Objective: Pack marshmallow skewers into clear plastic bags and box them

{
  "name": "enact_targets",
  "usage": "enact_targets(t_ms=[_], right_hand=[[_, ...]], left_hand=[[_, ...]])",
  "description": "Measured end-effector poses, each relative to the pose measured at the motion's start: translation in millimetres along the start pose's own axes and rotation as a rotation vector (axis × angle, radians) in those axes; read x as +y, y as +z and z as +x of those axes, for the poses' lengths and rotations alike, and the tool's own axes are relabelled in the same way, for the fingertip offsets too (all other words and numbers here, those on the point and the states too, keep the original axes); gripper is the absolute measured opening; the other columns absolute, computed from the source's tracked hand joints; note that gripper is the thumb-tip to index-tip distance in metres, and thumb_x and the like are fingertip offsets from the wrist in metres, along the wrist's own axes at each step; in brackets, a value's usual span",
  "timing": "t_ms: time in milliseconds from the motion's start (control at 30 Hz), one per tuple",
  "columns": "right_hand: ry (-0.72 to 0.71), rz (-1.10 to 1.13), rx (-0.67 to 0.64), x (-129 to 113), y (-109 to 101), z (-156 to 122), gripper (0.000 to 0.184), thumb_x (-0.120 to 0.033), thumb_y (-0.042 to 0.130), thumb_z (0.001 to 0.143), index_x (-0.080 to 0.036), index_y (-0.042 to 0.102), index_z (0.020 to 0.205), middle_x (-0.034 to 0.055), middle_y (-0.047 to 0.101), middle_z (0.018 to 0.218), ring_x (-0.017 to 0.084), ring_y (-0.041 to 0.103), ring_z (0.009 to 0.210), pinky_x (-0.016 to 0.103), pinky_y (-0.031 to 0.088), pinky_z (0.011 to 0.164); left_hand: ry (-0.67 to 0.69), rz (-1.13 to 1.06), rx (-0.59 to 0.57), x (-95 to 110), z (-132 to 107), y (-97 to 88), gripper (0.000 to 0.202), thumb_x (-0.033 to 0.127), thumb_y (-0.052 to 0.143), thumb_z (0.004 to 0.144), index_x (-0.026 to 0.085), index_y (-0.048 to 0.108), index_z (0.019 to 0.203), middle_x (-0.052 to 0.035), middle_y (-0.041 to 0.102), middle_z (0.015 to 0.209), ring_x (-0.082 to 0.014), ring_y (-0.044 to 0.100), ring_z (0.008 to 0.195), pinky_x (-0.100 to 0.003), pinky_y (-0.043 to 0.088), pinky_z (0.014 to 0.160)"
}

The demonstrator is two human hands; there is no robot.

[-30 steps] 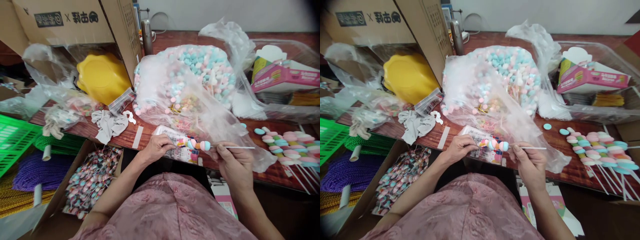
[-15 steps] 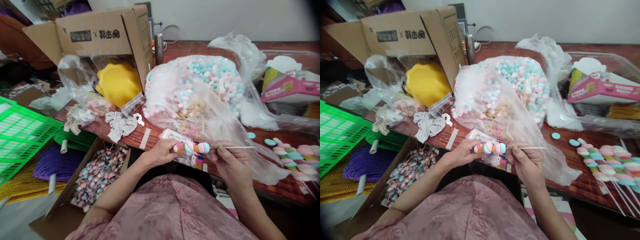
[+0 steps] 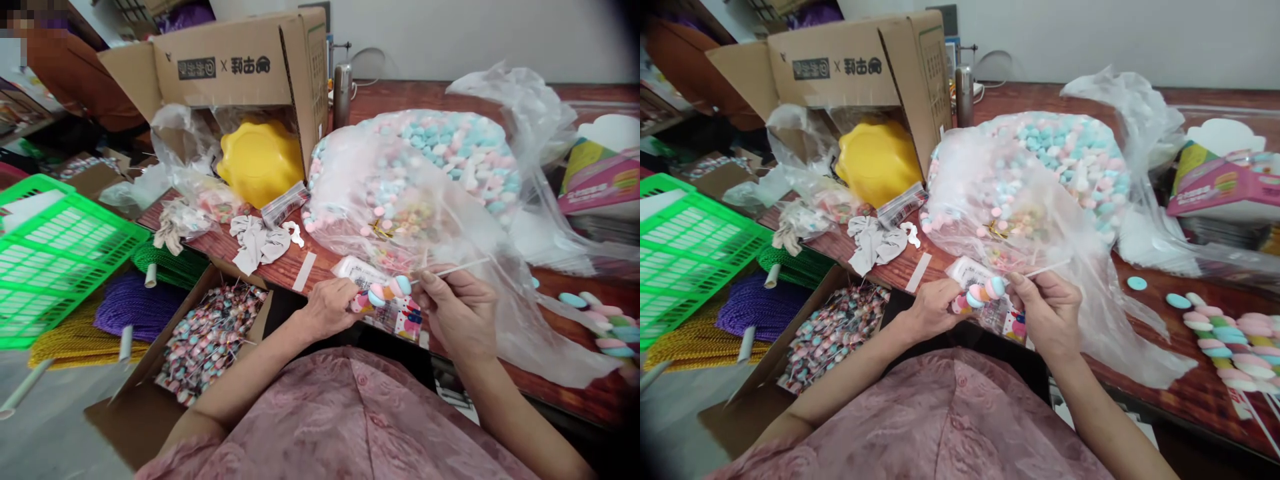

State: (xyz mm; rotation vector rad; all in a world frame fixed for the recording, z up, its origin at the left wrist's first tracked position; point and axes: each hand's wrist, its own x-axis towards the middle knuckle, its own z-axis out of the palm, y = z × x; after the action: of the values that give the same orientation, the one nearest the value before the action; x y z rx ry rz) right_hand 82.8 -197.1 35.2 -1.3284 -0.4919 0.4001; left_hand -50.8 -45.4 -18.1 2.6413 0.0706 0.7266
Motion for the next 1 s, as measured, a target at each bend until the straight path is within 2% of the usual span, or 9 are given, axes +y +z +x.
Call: enact_targets(t_ms=[100, 200, 333, 433, 500, 600, 667, 800, 1000], right_hand=[[0.083, 0.119, -0.068, 0, 5, 4, 0.023, -0.037, 0.079, 0.074, -0.019, 0.067, 0.067, -0.0012, 0.056, 0.054, 0.006, 0.038, 0.043, 0.021, 0.029, 0.038], [0.078, 0.124, -0.132, 0, 3, 2, 0.02, -0.036, 0.077, 0.076, -0.019, 0.068, 0.069, -0.0011, 0.055, 0.054, 0.007, 0.038, 0.043, 0.021, 0.029, 0.039], [-0.258, -0.179, -0.298, -6, -2, -9, 0.007, -0.023, 0.065, 0.086, -0.022, 0.072, 0.086, 0.0015, 0.065, 0.071, 0.012, 0.056, 0.058, 0.026, 0.045, 0.053], [-0.487, -0.358, -0.451, -9, -2, -12, 0.013, -0.016, 0.063, 0.085, -0.023, 0.072, 0.091, 0.0017, 0.069, 0.076, 0.016, 0.063, 0.068, 0.029, 0.05, 0.063], [-0.435, -0.359, -0.457, -7, -2, -11, 0.011, -0.017, 0.062, 0.087, -0.023, 0.071, 0.088, 0.0, 0.067, 0.071, 0.013, 0.06, 0.059, 0.026, 0.048, 0.056], [-0.239, -0.258, -0.31, -1, -3, -5, 0.01, -0.024, 0.062, 0.089, -0.023, 0.071, 0.084, -0.0021, 0.063, 0.065, 0.009, 0.051, 0.048, 0.023, 0.04, 0.044], [-0.221, -0.247, -0.235, 1, -6, -1, 0.009, -0.028, 0.065, 0.087, -0.023, 0.071, 0.082, -0.0013, 0.064, 0.067, 0.01, 0.054, 0.052, 0.024, 0.042, 0.047], [-0.287, -0.307, -0.235, 1, -8, 4, 0.009, -0.029, 0.069, 0.084, -0.023, 0.073, 0.079, -0.0006, 0.065, 0.069, 0.013, 0.058, 0.061, 0.025, 0.047, 0.055], [-0.09, -0.2, -0.292, 1, -6, 0, 0.02, -0.036, 0.068, 0.085, -0.02, 0.069, 0.073, -0.0021, 0.058, 0.059, 0.01, 0.05, 0.05, 0.022, 0.039, 0.045]], left_hand=[[-0.054, -0.106, 0.037, -4, -1, -3.1, 0.033, 0.045, 0.057, 0.089, 0.016, 0.056, 0.071, -0.0025, 0.059, 0.066, -0.013, 0.054, 0.061, -0.025, 0.038, 0.058], [-0.21, -0.285, 0.055, -6, -2, -4.9, 0.033, 0.048, 0.066, 0.082, 0.016, 0.06, 0.076, -0.0011, 0.06, 0.069, -0.0116, 0.053, 0.062, -0.024, 0.039, 0.058], [-0.391, -0.529, -0.031, -2, -3, -5.9, 0.043, 0.055, 0.073, 0.073, 0.015, 0.058, 0.073, 0.0039, 0.053, 0.063, -0.0082, 0.044, 0.057, -0.021, 0.034, 0.054], [-0.412, -0.556, -0.128, 4, -1, -8.4, 0.046, 0.056, 0.075, 0.07, 0.015, 0.055, 0.068, 0.0059, 0.045, 0.059, -0.007, 0.038, 0.055, -0.02, 0.029, 0.052], [-0.368, -0.501, -0.174, 9, 0, -10.3, 0.046, 0.056, 0.077, 0.068, 0.015, 0.056, 0.068, 0.0057, 0.046, 0.06, -0.0075, 0.038, 0.056, -0.021, 0.03, 0.053], [-0.315, -0.454, -0.227, 17, 2, -11.4, 0.045, 0.055, 0.079, 0.066, 0.015, 0.058, 0.071, 0.0043, 0.051, 0.063, -0.0092, 0.042, 0.059, -0.022, 0.033, 0.057], [-0.332, -0.486, -0.223, 22, 2, -11.3, 0.045, 0.055, 0.079, 0.066, 0.015, 0.058, 0.073, 0.0037, 0.052, 0.064, -0.0097, 0.043, 0.06, -0.022, 0.034, 0.057], [-0.472, -0.692, -0.169, 31, 2, -12.7, 0.044, 0.054, 0.077, 0.069, 0.015, 0.06, 0.081, 0.0038, 0.052, 0.066, -0.0091, 0.042, 0.061, -0.021, 0.034, 0.057], [-0.571, -0.728, -0.173, 29, 6, -12.4, 0.044, 0.05, 0.082, 0.063, 0.014, 0.06, 0.075, 0.004, 0.05, 0.066, -0.0088, 0.042, 0.063, -0.021, 0.033, 0.057]])
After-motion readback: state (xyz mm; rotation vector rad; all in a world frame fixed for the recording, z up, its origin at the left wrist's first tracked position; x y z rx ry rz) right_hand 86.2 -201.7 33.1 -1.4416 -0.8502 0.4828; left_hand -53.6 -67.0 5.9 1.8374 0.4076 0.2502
